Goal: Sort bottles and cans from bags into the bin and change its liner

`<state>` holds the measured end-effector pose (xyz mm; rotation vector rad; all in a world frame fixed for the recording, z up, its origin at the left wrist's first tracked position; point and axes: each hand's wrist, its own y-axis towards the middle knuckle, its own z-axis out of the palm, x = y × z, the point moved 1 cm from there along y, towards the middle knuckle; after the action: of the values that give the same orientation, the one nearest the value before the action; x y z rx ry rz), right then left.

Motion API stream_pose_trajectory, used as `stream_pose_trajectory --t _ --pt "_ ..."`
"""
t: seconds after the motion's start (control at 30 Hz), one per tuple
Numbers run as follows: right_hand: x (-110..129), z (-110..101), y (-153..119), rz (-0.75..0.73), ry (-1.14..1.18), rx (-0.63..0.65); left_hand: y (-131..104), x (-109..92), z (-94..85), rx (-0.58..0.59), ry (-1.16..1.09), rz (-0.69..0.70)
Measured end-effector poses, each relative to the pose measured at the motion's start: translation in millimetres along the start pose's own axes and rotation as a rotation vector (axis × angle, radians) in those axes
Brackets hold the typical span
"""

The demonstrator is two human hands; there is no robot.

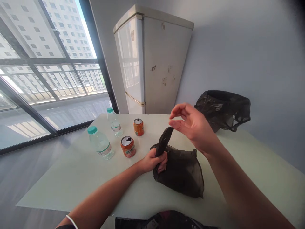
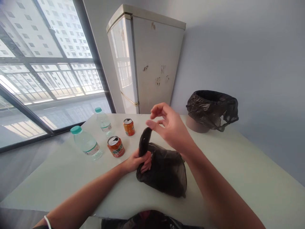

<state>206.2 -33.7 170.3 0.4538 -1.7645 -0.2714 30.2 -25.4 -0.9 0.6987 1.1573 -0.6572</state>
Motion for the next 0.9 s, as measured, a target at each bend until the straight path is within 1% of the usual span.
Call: stream_pose_trajectory --t 0.03,0.07,0.13,0.2,0.23,0.27,0.3,0.37,0.43,0.5,0.6,0.63,0.7,0.77,0.8,0.9 --pt "-7.2 -2.5 3.4 0.034 0.000 0.048 0.2 0.4 0.1 -0.001 -0.025 0.004" --pt "-16.5 -2.8 6.3 0.091 0.007 0.129 0.5 0.7 -0.1 -0.005 -0.042 0.017" --pt "-38.7 4.6 9.6 0.229 0.057 0.364 1.0 1.6 -0.7 -0.006 -0.067 0.048" --pt "-60.4 21.2 8.5 0.299 0.131 0.588 1.2 2.7 -1.4 -0.004 -0.078 0.054" --pt "-69.6 31.7 6.4 0.301 0.171 0.661 1.1 3.3 -1.6 -0.008 -0.078 0.039" --pt "-77.3 42.6 3.6 0.302 0.222 0.700 1.0 3.7 -1.7 -0.008 -0.073 0.013" --pt "-83.4 53.1 0.3 0.315 0.291 0.711 0.8 3.8 -1.6 -0.002 -0.060 -0.023" --pt "-90.8 70.3 -6.8 0.392 0.467 0.673 0.5 3.4 -0.5 0.056 -0.015 -0.112" --pt "-92.7 80.4 -12.1 0.487 0.636 0.592 0.8 2.1 0.6 0.134 0.016 -0.160" --pt "-90.1 83.3 -13.7 0.535 0.747 0.486 1.6 0.5 0.4 0.170 -0.015 -0.142" --pt "-79.9 76.6 -8.5 0.541 0.824 0.323 2.0 -0.2 -2.3 0.189 -0.110 -0.125" --pt "-74.9 71.2 -5.0 0.518 0.824 0.271 1.5 0.0 -3.4 0.213 -0.121 -0.148" --pt "-63.2 54.9 3.5 0.435 0.791 0.166 -0.5 0.5 -4.9 0.279 -0.107 -0.237" --pt "-50.2 31.7 12.3 0.324 0.718 0.058 -3.1 0.3 -4.8 0.358 -0.078 -0.340" --pt "-43.8 18.5 16.2 0.275 0.667 0.007 -4.2 -0.4 -4.3 0.379 -0.072 -0.379" --pt "-27.6 -18.9 24.0 0.166 0.507 -0.102 -5.6 -4.1 -2.3 0.355 -0.110 -0.416"
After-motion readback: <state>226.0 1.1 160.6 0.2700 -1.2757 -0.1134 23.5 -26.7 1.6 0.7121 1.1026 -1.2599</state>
